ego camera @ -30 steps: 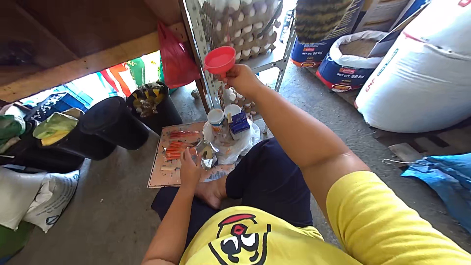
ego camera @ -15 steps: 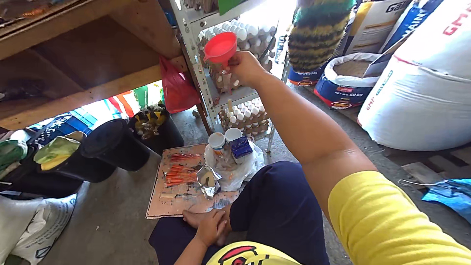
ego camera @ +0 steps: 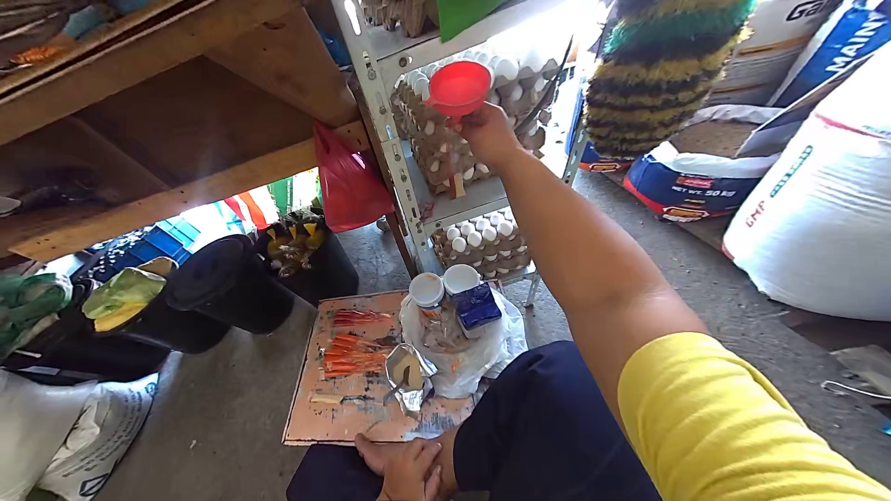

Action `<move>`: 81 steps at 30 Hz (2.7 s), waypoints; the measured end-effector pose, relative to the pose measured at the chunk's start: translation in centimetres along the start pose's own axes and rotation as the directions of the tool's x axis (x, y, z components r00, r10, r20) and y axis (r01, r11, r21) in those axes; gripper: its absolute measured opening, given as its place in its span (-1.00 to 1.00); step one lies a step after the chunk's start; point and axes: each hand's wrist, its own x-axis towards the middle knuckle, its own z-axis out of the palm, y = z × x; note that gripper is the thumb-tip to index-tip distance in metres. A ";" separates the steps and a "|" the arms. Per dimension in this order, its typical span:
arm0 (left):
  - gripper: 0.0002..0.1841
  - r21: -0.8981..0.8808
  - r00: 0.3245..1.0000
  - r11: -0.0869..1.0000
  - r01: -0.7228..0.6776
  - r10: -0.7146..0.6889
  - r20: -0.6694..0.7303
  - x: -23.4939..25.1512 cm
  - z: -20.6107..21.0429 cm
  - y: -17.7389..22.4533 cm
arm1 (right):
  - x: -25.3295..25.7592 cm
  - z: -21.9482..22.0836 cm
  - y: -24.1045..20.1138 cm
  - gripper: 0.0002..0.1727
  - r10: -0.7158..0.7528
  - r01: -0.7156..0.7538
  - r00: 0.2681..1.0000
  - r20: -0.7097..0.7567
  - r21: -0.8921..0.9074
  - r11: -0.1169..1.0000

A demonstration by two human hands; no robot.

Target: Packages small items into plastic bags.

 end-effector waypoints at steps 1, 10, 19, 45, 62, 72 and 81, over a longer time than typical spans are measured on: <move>-0.60 -0.002 1.000 1.000 0.002 -0.002 -0.001 -0.1 0.0 0.0 | 0.2 0.3 0.8 -0.70 0.009 -0.009 1.000 0.003 -0.010 1.000; -0.60 -0.018 1.000 1.000 0.013 -0.014 -0.005 -0.5 0.2 -0.2 | 1.0 1.1 4.7 -0.68 0.105 -0.109 0.992 -0.065 -0.059 0.992; -0.61 -0.019 1.000 1.000 -0.003 0.002 -0.031 -0.5 0.3 -0.1 | 1.5 0.7 5.3 -0.67 0.117 -0.122 0.990 -0.082 -0.067 0.990; -0.44 -0.044 0.950 0.998 0.053 -0.064 -0.304 19.3 -18.8 10.5 | -27.7 7.4 -4.0 -0.75 0.219 -0.140 0.864 0.454 -0.200 0.970; -0.73 0.082 0.857 0.853 0.515 -0.516 -0.012 13.5 -10.8 2.9 | -30.5 8.6 -0.9 -0.83 0.401 -0.374 0.858 0.321 -0.146 0.916; -0.64 -0.427 0.907 0.811 0.399 -0.419 0.050 20.5 -16.5 7.8 | -29.6 7.5 -4.8 -0.88 0.238 -0.308 0.907 0.346 0.165 0.937; -0.83 -0.545 0.891 0.749 0.376 -0.455 -0.011 22.3 -19.4 9.8 | -31.4 7.6 -2.7 -0.39 0.140 -0.357 0.888 0.438 0.464 0.810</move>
